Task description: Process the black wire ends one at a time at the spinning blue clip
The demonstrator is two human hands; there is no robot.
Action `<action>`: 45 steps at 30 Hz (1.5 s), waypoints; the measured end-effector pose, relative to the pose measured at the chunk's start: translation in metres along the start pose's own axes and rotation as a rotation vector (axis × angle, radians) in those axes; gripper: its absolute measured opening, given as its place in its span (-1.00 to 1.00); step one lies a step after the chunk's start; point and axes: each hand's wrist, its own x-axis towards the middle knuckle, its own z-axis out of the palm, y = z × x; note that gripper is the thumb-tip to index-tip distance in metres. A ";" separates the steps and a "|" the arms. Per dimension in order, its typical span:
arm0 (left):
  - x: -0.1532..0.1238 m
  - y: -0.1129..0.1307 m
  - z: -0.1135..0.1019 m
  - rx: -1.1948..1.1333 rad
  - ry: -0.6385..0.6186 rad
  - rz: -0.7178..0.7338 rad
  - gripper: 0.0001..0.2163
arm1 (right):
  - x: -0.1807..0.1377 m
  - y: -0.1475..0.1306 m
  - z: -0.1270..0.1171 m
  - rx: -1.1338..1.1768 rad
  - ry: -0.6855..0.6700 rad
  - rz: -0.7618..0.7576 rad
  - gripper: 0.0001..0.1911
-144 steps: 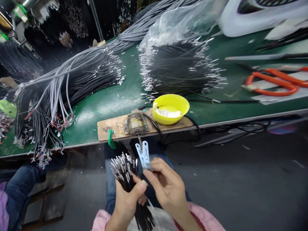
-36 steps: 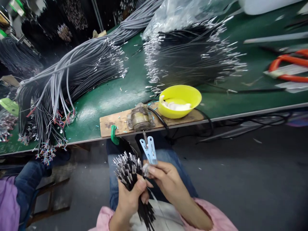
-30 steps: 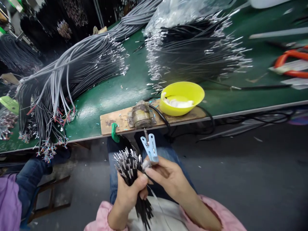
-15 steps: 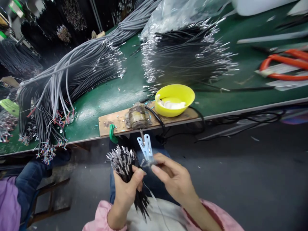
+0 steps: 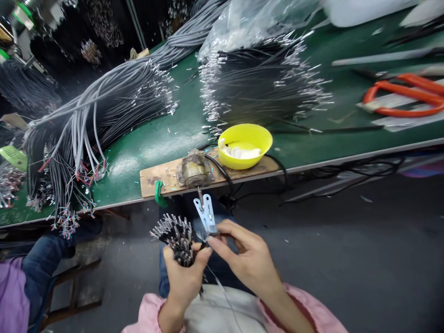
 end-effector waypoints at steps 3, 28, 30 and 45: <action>0.000 -0.002 0.000 0.019 -0.003 -0.013 -0.88 | 0.002 -0.004 0.000 -0.016 -0.024 -0.032 -0.78; 0.005 0.002 0.001 -0.403 -0.317 -0.243 -0.59 | -0.001 0.009 0.000 0.140 -0.223 0.073 -0.69; 0.006 0.005 0.002 -0.428 -0.348 -0.246 -0.58 | -0.001 0.008 0.000 0.135 -0.226 0.077 -0.67; 0.005 -0.011 -0.001 -0.608 -0.264 -0.310 -0.71 | -0.002 0.015 0.003 0.129 -0.215 0.081 -0.72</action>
